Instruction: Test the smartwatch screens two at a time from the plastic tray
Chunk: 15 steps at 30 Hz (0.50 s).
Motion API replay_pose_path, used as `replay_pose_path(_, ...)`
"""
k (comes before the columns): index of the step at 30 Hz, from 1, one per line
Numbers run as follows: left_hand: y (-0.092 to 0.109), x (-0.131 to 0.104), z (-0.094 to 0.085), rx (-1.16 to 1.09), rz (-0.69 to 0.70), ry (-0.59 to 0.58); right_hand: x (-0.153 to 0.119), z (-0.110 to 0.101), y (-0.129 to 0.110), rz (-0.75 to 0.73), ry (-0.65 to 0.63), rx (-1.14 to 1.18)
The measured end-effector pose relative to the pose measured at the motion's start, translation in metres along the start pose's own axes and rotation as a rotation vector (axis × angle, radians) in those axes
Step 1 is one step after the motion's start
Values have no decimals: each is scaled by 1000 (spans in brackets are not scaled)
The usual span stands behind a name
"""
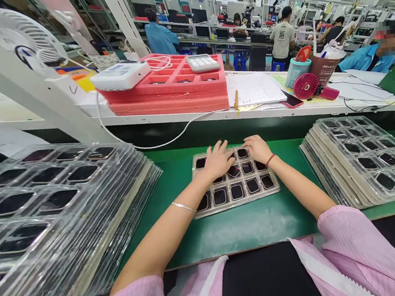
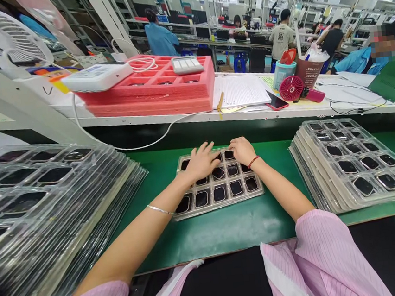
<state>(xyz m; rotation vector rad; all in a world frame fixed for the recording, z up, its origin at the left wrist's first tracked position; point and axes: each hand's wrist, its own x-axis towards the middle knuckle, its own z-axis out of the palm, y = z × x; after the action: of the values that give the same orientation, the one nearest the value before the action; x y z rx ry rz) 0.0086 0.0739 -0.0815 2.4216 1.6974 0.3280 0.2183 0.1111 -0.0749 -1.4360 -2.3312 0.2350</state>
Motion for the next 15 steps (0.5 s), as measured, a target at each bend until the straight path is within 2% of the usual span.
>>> replay_pose_path(3, 16, -10, 4, 13, 46, -64, -12, 1, 12, 36, 14, -1)
replay_pose_path(8, 7, -18, -2, -36, -22, -43, -16, 2, 33, 148, 41, -4)
replay_pose_path(11, 5, -3, -3, -68, -34, -25, -10, 3, 38, 214, 40, -1)
replay_pose_path(15, 22, 33, 9, -116, -98, 16, -7, 4, 36, 283, 21, 26)
